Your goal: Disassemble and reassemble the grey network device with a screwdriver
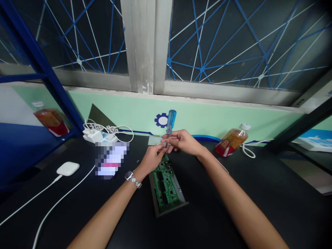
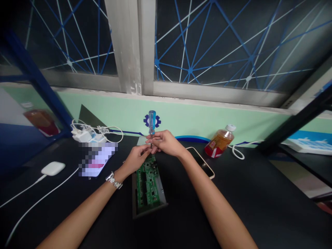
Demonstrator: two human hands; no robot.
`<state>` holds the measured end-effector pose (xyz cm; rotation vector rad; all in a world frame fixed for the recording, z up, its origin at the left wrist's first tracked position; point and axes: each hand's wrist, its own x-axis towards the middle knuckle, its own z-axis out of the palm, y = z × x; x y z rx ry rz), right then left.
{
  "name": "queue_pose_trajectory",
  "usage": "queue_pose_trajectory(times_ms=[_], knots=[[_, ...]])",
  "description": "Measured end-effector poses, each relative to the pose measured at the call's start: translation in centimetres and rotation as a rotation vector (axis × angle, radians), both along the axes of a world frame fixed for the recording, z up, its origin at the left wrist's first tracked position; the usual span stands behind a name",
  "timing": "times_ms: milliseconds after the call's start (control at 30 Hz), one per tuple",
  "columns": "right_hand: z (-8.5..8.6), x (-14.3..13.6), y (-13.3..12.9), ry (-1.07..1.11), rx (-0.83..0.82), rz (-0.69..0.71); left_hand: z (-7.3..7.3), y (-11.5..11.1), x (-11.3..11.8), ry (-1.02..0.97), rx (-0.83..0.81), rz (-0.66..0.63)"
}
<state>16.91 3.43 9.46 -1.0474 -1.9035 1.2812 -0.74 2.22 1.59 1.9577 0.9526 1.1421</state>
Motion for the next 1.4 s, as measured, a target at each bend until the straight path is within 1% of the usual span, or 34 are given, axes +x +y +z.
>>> queue_pose_trajectory(times_ms=[133, 300, 400, 567, 633, 767, 833, 900, 967, 1100, 1200, 1267, 1400], knots=[[-0.7, -0.2, 0.5, -0.003, 0.089, -0.065, 0.0, -0.2, 0.3, -0.092, -0.02, -0.029], [-1.7, -0.7, 0.8, 0.01, 0.186, -0.16, -0.8, 0.2, 0.6, -0.134, -0.026, 0.134], [-1.8, -1.0, 0.6, 0.006, 0.228, -0.213, -1.2, 0.4, 0.5, -0.132, -0.049, 0.167], [-1.3, -1.3, 0.3, -0.014, 0.252, -0.248, -1.1, 0.5, 0.2, -0.122, -0.07, 0.116], [-0.7, -1.0, 0.2, -0.011, 0.222, -0.2, -1.0, 0.4, 0.1, -0.116, -0.075, 0.097], [0.6, -0.2, 0.1, 0.087, 0.118, -0.039, -0.8, 0.3, -0.1, -0.123, -0.095, 0.042], [0.9, 0.0, 0.1, 0.111, 0.107, -0.015, -0.7, 0.3, -0.2, -0.13, -0.11, 0.01], [0.8, 0.1, 0.2, 0.111, 0.111, -0.039, -0.6, 0.3, -0.3, -0.124, -0.113, -0.025], [0.4, -0.2, 0.3, 0.105, 0.131, -0.095, -0.6, 0.2, -0.3, -0.111, -0.105, -0.044], [-0.5, -1.1, 0.3, 0.118, 0.209, -0.211, -0.6, 0.2, -0.3, -0.101, -0.101, -0.044], [-0.4, -1.4, 0.1, 0.099, 0.273, -0.257, -0.7, 0.3, -0.2, -0.103, -0.094, -0.059], [0.2, -1.1, -0.1, 0.065, 0.26, -0.2, -0.6, 0.3, -0.2, -0.1, -0.082, -0.064], [1.2, 0.1, 0.3, 0.066, 0.112, 0.014, -0.5, 0.3, -0.1, -0.086, -0.066, -0.061]])
